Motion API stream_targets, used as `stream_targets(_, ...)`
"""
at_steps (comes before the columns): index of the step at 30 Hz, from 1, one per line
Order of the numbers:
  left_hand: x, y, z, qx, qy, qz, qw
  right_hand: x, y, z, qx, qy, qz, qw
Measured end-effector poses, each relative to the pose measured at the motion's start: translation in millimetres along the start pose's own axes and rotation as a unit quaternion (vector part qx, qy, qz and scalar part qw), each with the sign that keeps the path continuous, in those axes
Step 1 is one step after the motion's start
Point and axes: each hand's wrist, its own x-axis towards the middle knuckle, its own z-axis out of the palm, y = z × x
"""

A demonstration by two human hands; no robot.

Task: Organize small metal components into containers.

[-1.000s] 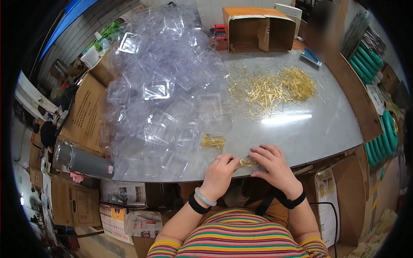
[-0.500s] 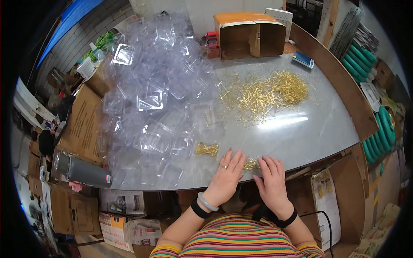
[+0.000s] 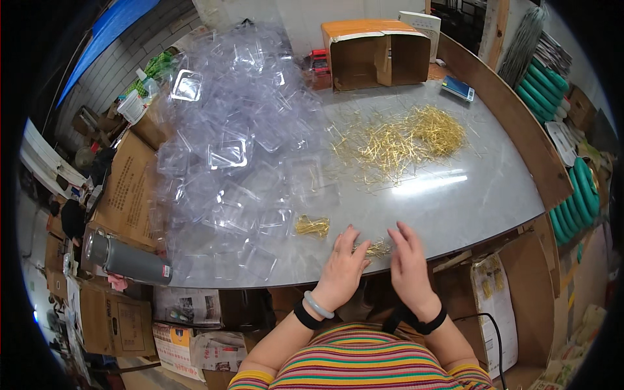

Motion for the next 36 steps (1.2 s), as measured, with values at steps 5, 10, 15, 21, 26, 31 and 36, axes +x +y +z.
stream_targets(5, 2.3, -9.3, 0.1, -0.013, -0.007, 0.029, 0.999, 0.5, -12.2, 21.3, 0.152, -0.092, -0.034, 0.983)
stream_targets(10, 0.0, -11.7, -2.4, -0.080, 0.017, 0.011, 0.997, 17.0, -3.0, 0.6, 0.032, -0.129, -0.086, 0.987)
stream_targets(15, 2.5, -13.1, -8.7, -0.108, -0.011, 0.018, 0.994, 26.3, 14.7, -2.0, -0.057, -0.129, -0.122, 0.982)
stream_targets(21, 1.1, -14.1, -3.3, -0.062, -0.007, 0.018, 0.998, 19.5, -8.2, -3.5, -0.023, -0.152, -0.141, 0.978)
stream_targets(26, 1.4, -15.4, -2.8, -0.033, 0.004, 0.051, 0.998, 112.7, 23.9, -34.7, -0.109, -0.195, -0.138, 0.965)
stream_targets(31, -3.9, -17.1, 4.8, 0.000, 0.031, 0.044, 0.999, 163.7, 59.8, -8.9, -0.281, -0.161, -0.235, 0.917)
stream_targets(36, -6.6, -18.0, -2.0, 0.007, 0.029, 0.030, 0.999, 184.1, 49.1, -4.6, -0.201, -0.318, -0.150, 0.914)
